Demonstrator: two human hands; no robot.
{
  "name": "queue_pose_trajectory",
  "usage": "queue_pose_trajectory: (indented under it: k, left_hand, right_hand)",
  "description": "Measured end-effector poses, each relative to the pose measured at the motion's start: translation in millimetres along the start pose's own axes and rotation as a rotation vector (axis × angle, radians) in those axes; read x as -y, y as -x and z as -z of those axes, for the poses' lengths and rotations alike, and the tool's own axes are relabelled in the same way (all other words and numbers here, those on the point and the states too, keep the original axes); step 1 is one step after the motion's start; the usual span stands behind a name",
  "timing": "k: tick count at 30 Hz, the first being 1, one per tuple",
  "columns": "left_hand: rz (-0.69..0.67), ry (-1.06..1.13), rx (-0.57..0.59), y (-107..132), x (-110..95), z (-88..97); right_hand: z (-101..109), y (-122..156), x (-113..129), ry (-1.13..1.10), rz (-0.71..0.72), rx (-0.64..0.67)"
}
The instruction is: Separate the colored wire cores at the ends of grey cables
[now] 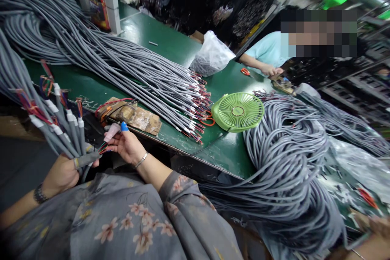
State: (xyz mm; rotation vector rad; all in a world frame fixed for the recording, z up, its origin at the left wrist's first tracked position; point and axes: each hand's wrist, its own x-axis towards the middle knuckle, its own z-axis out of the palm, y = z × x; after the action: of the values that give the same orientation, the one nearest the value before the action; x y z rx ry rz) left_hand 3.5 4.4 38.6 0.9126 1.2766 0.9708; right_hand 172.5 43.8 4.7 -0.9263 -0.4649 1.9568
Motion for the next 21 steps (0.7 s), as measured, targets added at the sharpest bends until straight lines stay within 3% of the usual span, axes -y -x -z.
queue_pose_trajectory:
  k: [7, 13, 21]
  left_hand:
    - [-0.030, 0.057, -0.103, 3, -4, -3.7]
    - [-0.010, 0.071, -0.090, -1, -6, -13.1]
    - [-0.005, 0.071, -0.080, -4, -3, -13.3]
  right_hand:
    - [2, -1, -5, 0.030, 0.086, -0.015]
    - [5, -8, -11, 0.063, 0.138, -0.047]
    - [4, -14, -12, 0.048, 0.061, 0.071]
